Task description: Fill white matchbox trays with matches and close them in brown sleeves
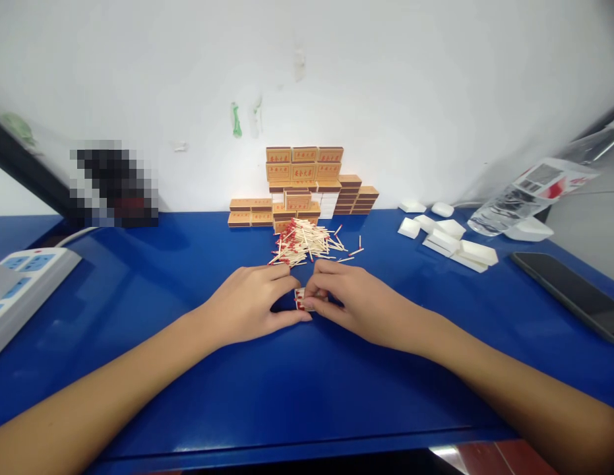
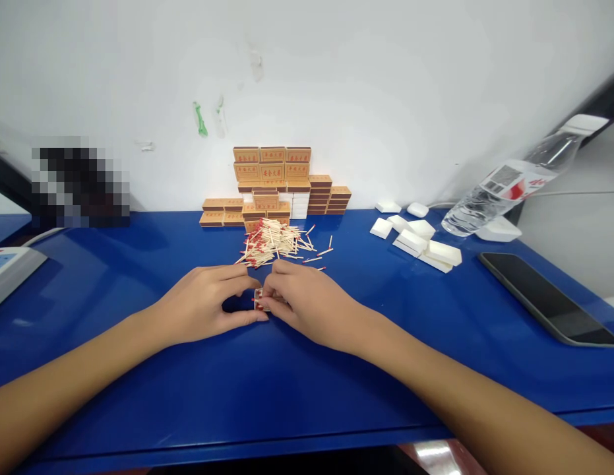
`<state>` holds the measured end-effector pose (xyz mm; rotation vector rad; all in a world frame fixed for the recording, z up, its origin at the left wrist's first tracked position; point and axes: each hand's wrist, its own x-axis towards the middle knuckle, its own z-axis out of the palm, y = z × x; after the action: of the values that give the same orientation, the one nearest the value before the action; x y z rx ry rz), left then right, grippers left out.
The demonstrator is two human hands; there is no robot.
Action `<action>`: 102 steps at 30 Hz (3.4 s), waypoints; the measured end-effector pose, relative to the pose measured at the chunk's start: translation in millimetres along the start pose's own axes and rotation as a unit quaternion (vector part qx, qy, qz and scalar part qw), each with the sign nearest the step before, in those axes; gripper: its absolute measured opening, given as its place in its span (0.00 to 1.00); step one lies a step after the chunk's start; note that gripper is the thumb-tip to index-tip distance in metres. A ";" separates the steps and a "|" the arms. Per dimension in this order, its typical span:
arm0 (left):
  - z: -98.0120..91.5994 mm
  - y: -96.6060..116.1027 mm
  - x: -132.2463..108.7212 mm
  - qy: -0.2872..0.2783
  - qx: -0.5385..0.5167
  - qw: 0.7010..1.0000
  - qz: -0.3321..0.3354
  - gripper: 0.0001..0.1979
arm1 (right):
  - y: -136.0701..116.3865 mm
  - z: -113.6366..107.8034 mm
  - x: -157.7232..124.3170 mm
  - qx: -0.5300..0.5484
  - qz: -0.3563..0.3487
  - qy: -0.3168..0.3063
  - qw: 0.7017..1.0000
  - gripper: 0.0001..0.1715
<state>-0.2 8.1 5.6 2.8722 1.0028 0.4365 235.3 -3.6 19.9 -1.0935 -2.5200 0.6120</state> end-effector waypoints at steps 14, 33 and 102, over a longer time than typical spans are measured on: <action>-1.5 0.8 -2.1 0.124 0.065 0.988 0.066 0.20 | 38.3 -42.0 -1.8 -0.149 -0.014 0.150 0.977 0.12; -2.0 7.9 2.0 0.009 -0.064 0.998 -0.016 0.32 | 46.3 -40.8 -1.5 0.029 0.112 -0.033 0.993 0.16; 2.9 14.0 1.8 0.067 -0.034 0.995 -0.073 0.18 | 71.8 -46.2 -2.7 -0.072 0.073 -0.028 0.994 0.14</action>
<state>10.3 -1.7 5.5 2.7175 1.1851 0.6441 301.6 50.2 22.9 -1.3384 -2.5825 0.5122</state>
